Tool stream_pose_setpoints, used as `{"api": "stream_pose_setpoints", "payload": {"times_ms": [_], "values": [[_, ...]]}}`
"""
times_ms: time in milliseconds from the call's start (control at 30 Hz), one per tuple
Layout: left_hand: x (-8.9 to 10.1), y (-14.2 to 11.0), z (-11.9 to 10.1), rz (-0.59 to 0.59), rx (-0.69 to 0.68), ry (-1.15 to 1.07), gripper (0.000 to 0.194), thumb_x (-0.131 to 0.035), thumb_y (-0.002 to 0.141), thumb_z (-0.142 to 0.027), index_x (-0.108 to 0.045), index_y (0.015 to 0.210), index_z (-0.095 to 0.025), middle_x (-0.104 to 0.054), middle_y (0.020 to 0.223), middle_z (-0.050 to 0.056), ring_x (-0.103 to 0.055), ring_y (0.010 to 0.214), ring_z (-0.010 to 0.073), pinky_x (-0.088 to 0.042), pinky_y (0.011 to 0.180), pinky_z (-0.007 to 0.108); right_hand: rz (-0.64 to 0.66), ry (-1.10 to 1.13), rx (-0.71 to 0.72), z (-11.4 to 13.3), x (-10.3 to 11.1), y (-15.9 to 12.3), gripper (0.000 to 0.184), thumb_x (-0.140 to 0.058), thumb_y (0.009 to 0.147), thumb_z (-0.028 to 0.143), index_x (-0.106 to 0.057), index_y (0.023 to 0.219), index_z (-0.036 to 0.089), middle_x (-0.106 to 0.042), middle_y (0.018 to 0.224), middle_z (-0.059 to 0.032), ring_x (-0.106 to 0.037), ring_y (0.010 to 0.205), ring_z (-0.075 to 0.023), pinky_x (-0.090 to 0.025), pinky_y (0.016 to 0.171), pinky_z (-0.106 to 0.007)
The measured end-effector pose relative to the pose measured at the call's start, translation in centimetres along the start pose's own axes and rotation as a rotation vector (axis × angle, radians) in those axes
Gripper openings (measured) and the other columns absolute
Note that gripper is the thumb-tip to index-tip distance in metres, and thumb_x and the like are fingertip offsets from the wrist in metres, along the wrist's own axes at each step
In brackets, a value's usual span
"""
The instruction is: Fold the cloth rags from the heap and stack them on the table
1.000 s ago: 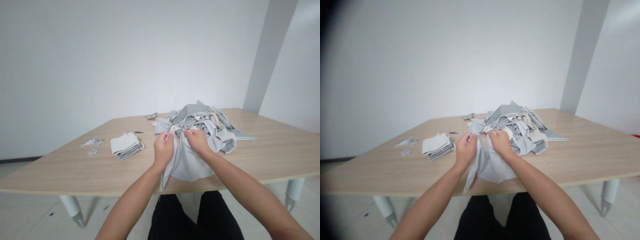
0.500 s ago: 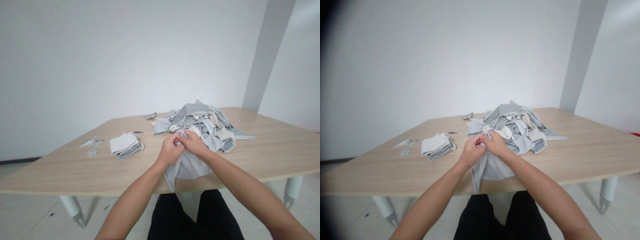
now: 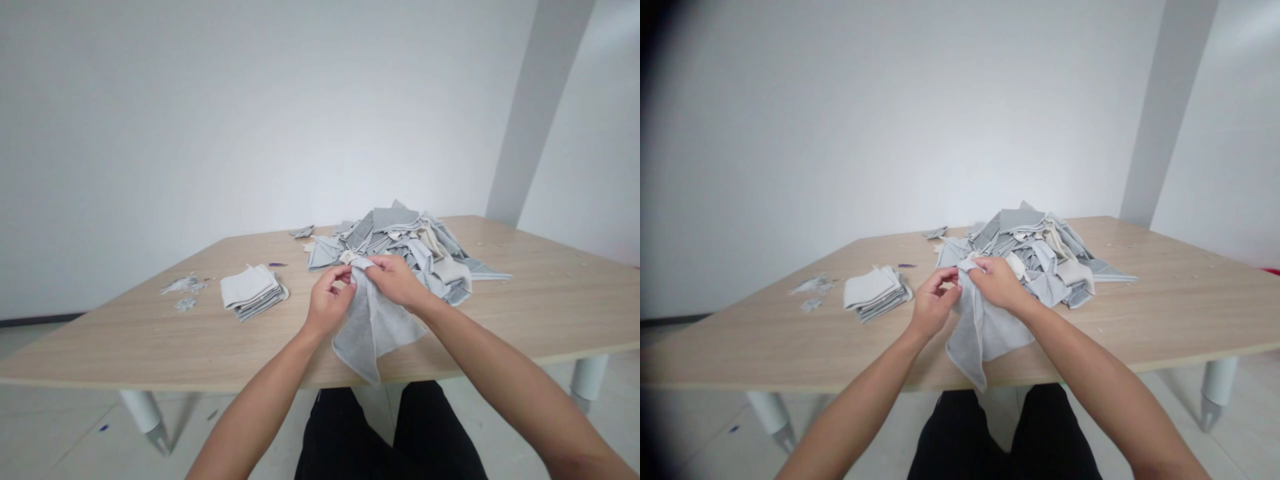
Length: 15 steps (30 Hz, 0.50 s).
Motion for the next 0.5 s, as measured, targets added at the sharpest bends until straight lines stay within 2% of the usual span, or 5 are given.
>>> {"api": "stream_pose_setpoints", "payload": {"times_ms": [133, 267, 367, 500], "values": [[0.8, -0.5, 0.0, 0.1, -0.02, -0.012, 0.051, -0.068, 0.074, -0.032, -0.055, 0.121, -0.015, -0.06, 0.104, 0.009, -0.054, 0.084, 0.0145, -0.039, 0.054, 0.017, -0.021, 0.016, 0.016, 0.4, 0.6, 0.1, 0.02, -0.045, 0.073, 0.025, -0.062, 0.066, 0.017, -0.054, 0.062, 0.0033, -0.044, 0.059, -0.0112, -0.031, 0.054, -0.02], [1.5, -0.8, 0.4, 0.123, -0.064, 0.013, 0.057, -0.069, 0.075, -0.034, -0.051, 0.127, -0.018, -0.058, 0.11, 0.009, -0.051, 0.084, 0.0134, -0.035, 0.052, 0.017, -0.068, 0.054, -0.034, 0.4, 0.9, 0.2, 0.019, -0.044, 0.068, 0.026, -0.06, 0.062, 0.017, -0.049, 0.057, 0.0036, -0.041, 0.054, -0.0108, -0.03, 0.051, -0.02], [1.7, -1.2, 0.7, 0.121, -0.081, 0.034, 0.048, -0.067, 0.077, -0.035, -0.056, 0.12, -0.017, -0.061, 0.1, 0.008, -0.053, 0.081, 0.0135, -0.036, 0.055, 0.019, -0.09, 0.065, -0.049, 0.4, 0.7, 0.2, 0.019, -0.044, 0.068, 0.028, -0.056, 0.059, 0.017, -0.046, 0.054, 0.0038, -0.039, 0.051, -0.0102, -0.028, 0.048, -0.02], [1.9, -1.6, 0.6, 0.165, -0.149, 0.092, 0.027, -0.063, 0.078, -0.036, -0.065, 0.097, -0.016, -0.061, 0.079, 0.004, -0.053, 0.071, 0.0136, -0.039, 0.06, 0.023, -0.114, 0.036, -0.03, 0.5, 0.3, 0.2, 0.019, -0.044, 0.069, 0.028, -0.051, 0.055, 0.018, -0.042, 0.053, 0.004, -0.037, 0.051, -0.01, -0.027, 0.047, -0.021]]}}
Point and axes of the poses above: each hand's wrist, its own y-axis towards the middle knuckle, its own x-axis out of the back of the hand, z = x × y, the point moved 1 cm from there along y, towards the middle knuckle
